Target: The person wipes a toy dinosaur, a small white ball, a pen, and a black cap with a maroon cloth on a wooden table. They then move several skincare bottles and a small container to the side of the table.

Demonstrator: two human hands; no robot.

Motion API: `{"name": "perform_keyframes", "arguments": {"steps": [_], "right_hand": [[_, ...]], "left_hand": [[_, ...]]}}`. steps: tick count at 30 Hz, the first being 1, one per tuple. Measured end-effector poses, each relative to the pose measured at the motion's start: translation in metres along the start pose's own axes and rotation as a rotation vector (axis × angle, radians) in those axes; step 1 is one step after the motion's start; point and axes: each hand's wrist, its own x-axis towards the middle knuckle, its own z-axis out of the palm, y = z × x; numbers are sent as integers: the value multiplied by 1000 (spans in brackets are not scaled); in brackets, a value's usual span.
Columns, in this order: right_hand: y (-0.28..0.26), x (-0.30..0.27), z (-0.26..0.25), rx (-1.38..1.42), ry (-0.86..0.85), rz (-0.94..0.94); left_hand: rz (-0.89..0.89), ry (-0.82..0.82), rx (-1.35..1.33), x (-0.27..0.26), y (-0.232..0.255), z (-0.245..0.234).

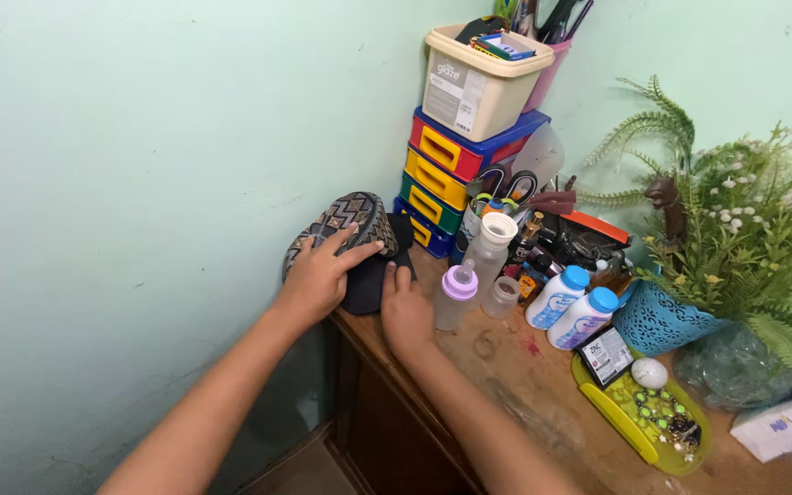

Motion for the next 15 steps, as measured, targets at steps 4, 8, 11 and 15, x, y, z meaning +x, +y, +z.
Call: {"name": "perform_keyframes", "arguments": {"steps": [4, 8, 11, 15], "right_hand": [[-1, 3, -6, -22, -11, 6], [4, 6, -36, 100, -65, 32], [9, 7, -62, 206, -89, 85], [20, 3, -63, 467, -147, 225]], "left_hand": [[47, 42, 85, -2, -9, 0], [152, 237, 213, 2, 3, -19], [219, 398, 314, 9, 5, -31], [277, 574, 329, 18, 11, -52]]}}
